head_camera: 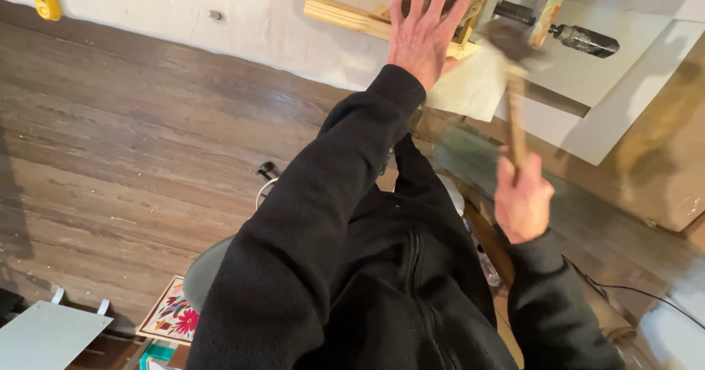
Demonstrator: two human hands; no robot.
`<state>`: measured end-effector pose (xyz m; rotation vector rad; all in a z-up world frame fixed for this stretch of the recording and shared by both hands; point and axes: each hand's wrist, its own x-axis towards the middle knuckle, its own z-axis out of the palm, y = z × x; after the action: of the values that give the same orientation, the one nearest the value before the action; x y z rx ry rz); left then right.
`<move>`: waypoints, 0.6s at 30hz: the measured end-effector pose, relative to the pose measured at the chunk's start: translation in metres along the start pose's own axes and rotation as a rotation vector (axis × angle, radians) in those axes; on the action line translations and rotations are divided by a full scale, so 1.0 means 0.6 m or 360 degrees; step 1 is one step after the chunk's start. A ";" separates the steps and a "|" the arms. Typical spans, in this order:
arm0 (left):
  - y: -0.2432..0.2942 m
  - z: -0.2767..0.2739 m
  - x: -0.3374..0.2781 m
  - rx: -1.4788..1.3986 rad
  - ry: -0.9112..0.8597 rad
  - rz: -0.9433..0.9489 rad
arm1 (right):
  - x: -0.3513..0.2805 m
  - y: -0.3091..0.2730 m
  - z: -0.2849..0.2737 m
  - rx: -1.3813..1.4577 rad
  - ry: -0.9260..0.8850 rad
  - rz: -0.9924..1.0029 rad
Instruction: The person clamps a wooden picture frame corner in a corner clamp, tightens the clamp, hammers the joint, then releases the clamp and checks the assembled frame. They then pick up a new frame piece and apply wood glue to its end before fitting it.
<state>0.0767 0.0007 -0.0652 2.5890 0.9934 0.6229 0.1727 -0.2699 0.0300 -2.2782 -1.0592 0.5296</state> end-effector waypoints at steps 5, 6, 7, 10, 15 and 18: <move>0.007 -0.009 0.005 0.0063 -0.0100 -0.0065 | 0.016 0.000 -0.020 -0.0204 -0.0478 0.0320; 0.010 -0.010 0.006 0.0032 -0.0139 -0.0073 | 0.014 -0.023 -0.039 -0.0173 -0.0318 0.0220; 0.012 -0.014 0.003 0.0029 -0.0139 -0.0072 | 0.016 -0.022 -0.047 -0.0175 -0.0317 0.0222; 0.023 -0.022 -0.002 0.0011 -0.0037 -0.0038 | 0.030 -0.015 -0.074 -0.0058 -0.0189 0.0224; 0.052 -0.038 -0.045 0.0123 -0.0054 0.0067 | 0.124 0.075 -0.132 -0.0128 -0.0001 0.0016; 0.074 -0.046 -0.057 0.0374 -0.0292 0.0077 | 0.239 0.122 -0.162 -0.0219 0.0007 -0.0166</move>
<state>0.0651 -0.0516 -0.0327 2.8191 0.9989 0.2865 0.3555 -0.2272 0.0409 -2.3244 -1.2392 0.4208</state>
